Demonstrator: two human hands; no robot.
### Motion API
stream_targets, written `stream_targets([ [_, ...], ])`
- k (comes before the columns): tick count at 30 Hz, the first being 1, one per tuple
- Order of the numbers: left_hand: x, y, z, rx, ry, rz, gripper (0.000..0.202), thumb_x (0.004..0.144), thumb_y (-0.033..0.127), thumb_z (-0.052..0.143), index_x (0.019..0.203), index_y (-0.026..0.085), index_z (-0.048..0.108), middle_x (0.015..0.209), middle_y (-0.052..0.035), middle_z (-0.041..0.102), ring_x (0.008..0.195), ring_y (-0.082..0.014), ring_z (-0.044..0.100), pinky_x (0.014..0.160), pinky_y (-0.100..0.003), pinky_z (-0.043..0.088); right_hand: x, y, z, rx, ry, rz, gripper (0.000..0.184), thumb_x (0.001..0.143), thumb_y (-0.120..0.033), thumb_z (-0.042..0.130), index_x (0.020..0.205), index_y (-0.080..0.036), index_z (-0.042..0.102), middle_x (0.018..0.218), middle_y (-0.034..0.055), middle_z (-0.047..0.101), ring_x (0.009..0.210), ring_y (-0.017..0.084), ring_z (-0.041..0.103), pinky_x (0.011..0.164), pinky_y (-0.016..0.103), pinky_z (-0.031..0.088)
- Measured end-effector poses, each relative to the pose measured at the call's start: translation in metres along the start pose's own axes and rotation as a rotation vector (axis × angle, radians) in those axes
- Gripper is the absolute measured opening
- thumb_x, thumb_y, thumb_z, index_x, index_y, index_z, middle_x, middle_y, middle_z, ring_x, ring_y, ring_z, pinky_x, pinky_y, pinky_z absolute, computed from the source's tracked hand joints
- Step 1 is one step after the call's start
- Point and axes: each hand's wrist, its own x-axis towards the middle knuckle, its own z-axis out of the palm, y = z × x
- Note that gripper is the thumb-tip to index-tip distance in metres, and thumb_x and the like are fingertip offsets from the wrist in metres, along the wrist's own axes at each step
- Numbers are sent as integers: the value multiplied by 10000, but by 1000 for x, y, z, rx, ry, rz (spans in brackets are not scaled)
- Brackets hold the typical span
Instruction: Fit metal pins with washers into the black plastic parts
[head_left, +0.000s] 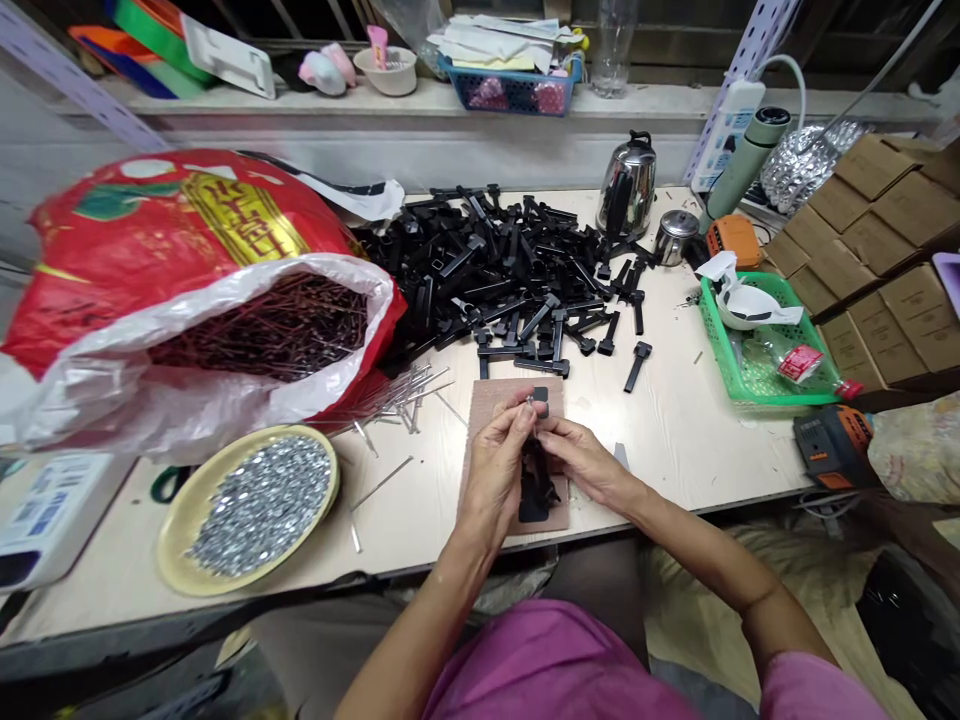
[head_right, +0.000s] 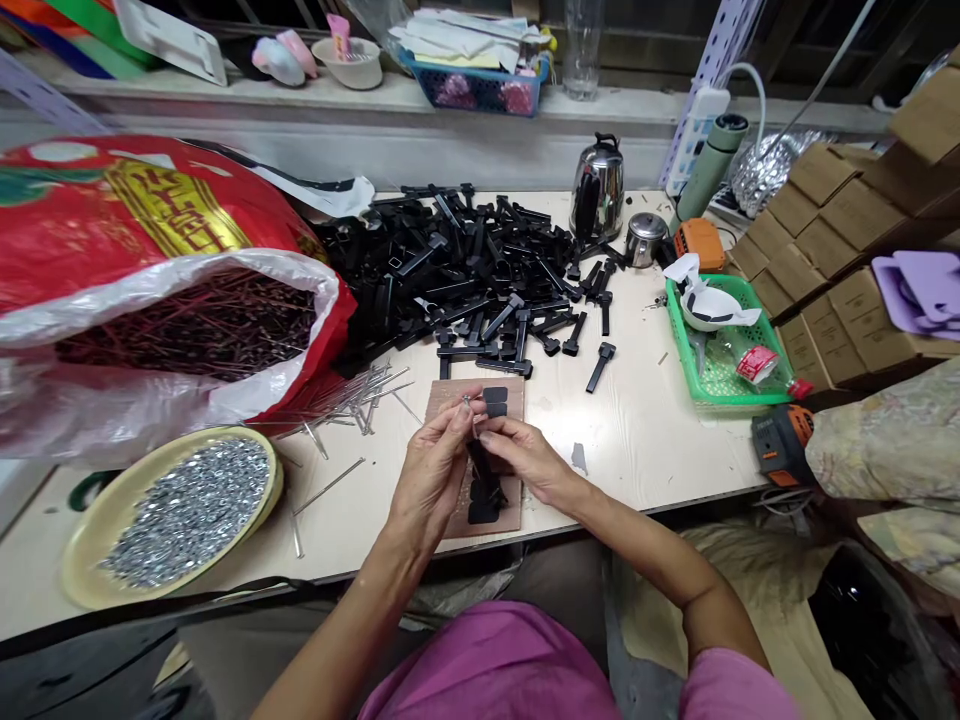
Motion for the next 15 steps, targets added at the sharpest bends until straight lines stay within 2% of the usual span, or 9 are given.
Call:
stream_targets([
  [2,1,0,0,-4,18,3,316,602,465,782,729,179,743,1207,-69,597,976,-162,587,801,-256,482,-2,-4,2,117,-30,115,496,659,-615,713,913,-203,604,777,-25,603,705,106,588,684,257,499],
  [4,3,-1,1,-21,23,-8,308,613,449,781,747,174,741,1197,-69,607,916,-141,594,765,-246,485,-3,-10,2,120,-51,147,517,658,-638,700,901,-197,583,699,-39,589,587,83,569,589,222,483],
  [7,5,-6,2,-67,52,-7,302,603,428,791,738,165,732,1114,-71,647,898,-136,594,778,-251,477,-3,-19,0,11,-81,161,520,670,-648,682,890,-194,554,606,-72,550,426,45,474,435,169,373],
  [10,4,-13,6,-91,86,18,306,607,437,784,742,168,728,1125,-66,645,912,-141,600,795,-263,475,-5,-26,-5,-131,-134,178,477,722,-623,642,909,-197,535,667,-55,585,440,49,480,426,170,345],
  [12,3,-19,6,-71,81,15,334,617,464,769,765,168,730,1127,-71,645,932,-158,607,827,-289,479,-5,-29,-12,-326,-115,102,373,808,-557,578,894,-197,535,733,-30,612,490,61,498,466,185,368],
  [15,2,-26,-4,112,23,10,380,680,487,712,887,169,733,1109,-91,660,1016,-208,601,921,-356,464,-1,-33,-28,-901,64,-203,203,917,-364,488,868,-189,577,854,18,640,669,102,550,591,222,398],
])
